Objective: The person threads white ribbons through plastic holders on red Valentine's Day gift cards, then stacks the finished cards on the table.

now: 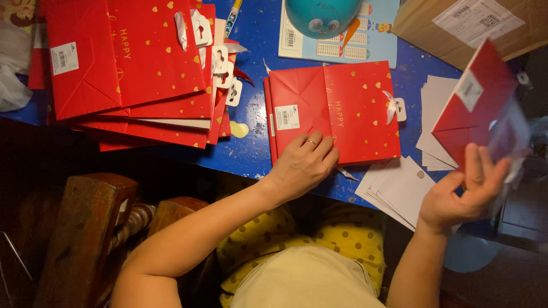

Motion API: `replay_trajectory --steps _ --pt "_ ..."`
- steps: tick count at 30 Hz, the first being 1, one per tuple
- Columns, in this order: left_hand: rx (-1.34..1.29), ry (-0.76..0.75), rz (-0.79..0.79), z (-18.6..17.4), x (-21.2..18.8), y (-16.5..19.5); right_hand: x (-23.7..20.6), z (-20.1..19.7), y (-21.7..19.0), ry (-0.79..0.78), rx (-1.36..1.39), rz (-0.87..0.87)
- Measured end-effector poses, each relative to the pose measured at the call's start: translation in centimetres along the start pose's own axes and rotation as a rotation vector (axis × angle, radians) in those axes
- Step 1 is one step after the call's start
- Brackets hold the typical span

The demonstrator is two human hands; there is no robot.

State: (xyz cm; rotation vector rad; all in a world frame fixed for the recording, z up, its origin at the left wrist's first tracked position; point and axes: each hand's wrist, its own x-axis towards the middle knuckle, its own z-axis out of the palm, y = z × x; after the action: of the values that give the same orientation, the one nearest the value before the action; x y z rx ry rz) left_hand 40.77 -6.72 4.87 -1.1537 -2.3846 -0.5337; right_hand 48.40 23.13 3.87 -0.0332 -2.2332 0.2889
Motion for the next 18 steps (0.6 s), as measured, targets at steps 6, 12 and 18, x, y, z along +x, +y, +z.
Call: replay_trajectory --steps 6,12,18 --pt "0.001 -0.032 -0.023 -0.3 0.6 0.2 -3.4 2.1 -1.1 -0.188 0.083 0.164" --pt "-0.020 -0.099 -0.026 0.0 0.5 0.1 -0.9 2.1 -3.4 -0.330 0.173 0.117" --pt "0.129 -0.060 -0.042 0.5 0.2 0.2 1.0 2.8 -8.8 -0.441 0.354 -0.054"
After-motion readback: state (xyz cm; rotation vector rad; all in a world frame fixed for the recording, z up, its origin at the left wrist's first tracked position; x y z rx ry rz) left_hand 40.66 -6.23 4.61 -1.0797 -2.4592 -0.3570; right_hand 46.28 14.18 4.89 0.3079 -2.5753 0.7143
